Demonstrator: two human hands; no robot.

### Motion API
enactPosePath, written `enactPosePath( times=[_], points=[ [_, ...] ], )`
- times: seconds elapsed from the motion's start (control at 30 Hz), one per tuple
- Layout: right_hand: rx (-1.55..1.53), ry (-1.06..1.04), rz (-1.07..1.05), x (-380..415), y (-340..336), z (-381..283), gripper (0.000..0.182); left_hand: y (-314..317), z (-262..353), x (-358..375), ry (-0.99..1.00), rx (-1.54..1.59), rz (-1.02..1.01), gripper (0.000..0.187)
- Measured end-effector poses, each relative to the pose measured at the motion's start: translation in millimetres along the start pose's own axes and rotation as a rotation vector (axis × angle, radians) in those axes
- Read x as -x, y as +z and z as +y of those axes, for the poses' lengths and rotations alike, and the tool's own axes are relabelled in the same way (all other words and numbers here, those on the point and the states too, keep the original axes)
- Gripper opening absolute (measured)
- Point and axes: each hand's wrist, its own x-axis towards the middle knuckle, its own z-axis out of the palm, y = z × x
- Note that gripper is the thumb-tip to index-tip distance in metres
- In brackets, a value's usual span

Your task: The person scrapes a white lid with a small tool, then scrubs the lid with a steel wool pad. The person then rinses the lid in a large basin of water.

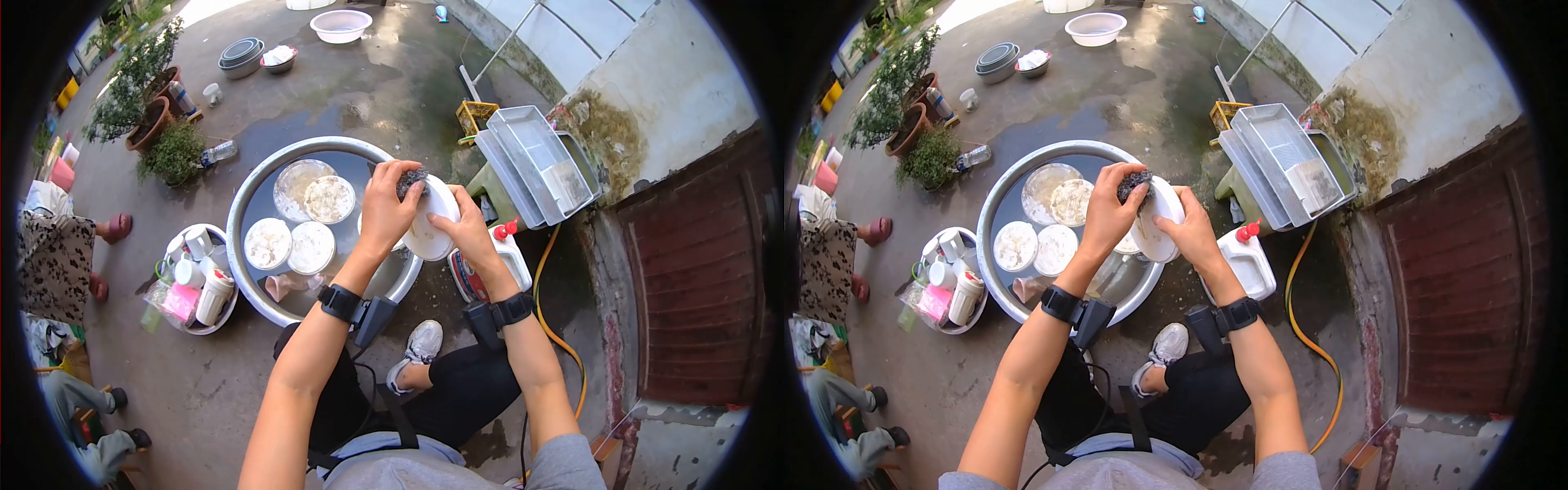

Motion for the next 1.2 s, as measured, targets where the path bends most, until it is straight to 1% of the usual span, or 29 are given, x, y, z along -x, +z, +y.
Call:
enactPosePath(
  times=[0.07, 0.1, 0.13, 0.17, 0.23, 0.3, 0.33, 0.37, 0.4, 0.43, 0.5, 0.53, 0.57, 0.6, 0.67, 0.7, 0.77, 0.83, 0.9, 0.97, 1.03, 1.1, 1.13, 1.2],
  points=[
    [0.044, 0.028, 0.036, -2, -1, 12, 0.033, 3, -5, 2, 0.007, 0.009, -0.026, 0.031],
    [0.104, 0.078, 0.068, -3, -1, 20, 0.031, 5, -10, 3, 0.015, 0.019, -0.046, 0.032],
    [0.164, 0.126, 0.102, -5, -1, 28, 0.03, 5, -23, 2, -0.043, 0.0, -0.051, 0.031],
    [0.161, 0.129, 0.104, -7, 0, 35, 0.03, 4, -36, 2, -0.168, -0.015, -0.029, 0.031],
    [0.175, 0.226, 0.133, -11, 6, 53, 0.026, -1, -77, 5, -0.319, -0.076, -0.002, 0.032],
    [0.133, 0.241, 0.147, -15, 15, 80, 0.03, -10, -98, 15, -0.443, -0.21, -0.047, 0.035],
    [0.134, 0.291, 0.127, -19, 22, 95, 0.031, -11, -109, 23, -0.51, -0.278, -0.086, 0.039],
    [0.136, 0.34, 0.107, -22, 28, 110, 0.031, -8, -139, 34, -0.595, -0.234, -0.139, 0.042],
    [0.158, 0.383, 0.075, -26, 35, 125, 0.033, -6, -149, 44, -0.667, -0.264, -0.155, 0.043],
    [0.153, 0.444, 0.038, -25, 42, 128, 0.035, -4, -156, 58, -0.74, -0.292, -0.172, 0.044],
    [0.201, 0.448, -0.003, -23, 58, 153, 0.038, 0, -191, 92, -0.914, -0.234, -0.21, 0.046],
    [0.185, 0.496, -0.016, -25, 67, 180, 0.04, 5, -203, 111, -0.971, -0.249, -0.2, 0.048],
    [0.182, 0.499, -0.021, -24, 74, 188, 0.04, 5, -211, 126, -1.026, -0.267, -0.191, 0.051],
    [0.104, 0.579, -0.042, -20, 80, 195, 0.041, 2, -211, 137, -1.031, -0.272, -0.192, 0.051],
    [-0.029, 0.706, -0.059, -15, 91, 215, 0.04, -2, -213, 158, -1.145, -0.31, -0.166, 0.054],
    [-0.031, 0.711, -0.067, -13, 96, 218, 0.04, -4, -214, 167, -1.153, -0.314, -0.162, 0.054],
    [-0.236, 0.833, -0.073, -7, 103, 221, 0.039, -6, -216, 183, -1.196, -0.311, -0.099, 0.058],
    [-0.242, 0.858, -0.106, -3, 108, 223, 0.038, -8, -220, 193, -1.199, -0.312, -0.098, 0.058],
    [-0.131, 0.879, -0.106, 3, 116, 236, 0.037, -7, -224, 201, -1.168, -0.385, -0.085, 0.057],
    [-0.114, 0.881, -0.111, 8, 118, 249, 0.036, -4, -228, 205, -1.182, -0.43, -0.073, 0.057],
    [-0.072, 0.941, -0.141, 11, 121, 270, 0.035, -5, -233, 208, -1.194, -0.477, -0.058, 0.056],
    [-0.12, 0.954, -0.132, 15, 124, 276, 0.034, -7, -238, 210, -1.231, -0.48, -0.132, 0.053],
    [-0.167, 0.964, -0.116, 16, 124, 279, 0.034, -8, -240, 212, -1.233, -0.482, -0.132, 0.053],
    [-0.149, 0.937, -0.123, 15, 124, 281, 0.032, -10, -246, 217, -1.243, -0.358, -0.127, 0.05]
  ],
)
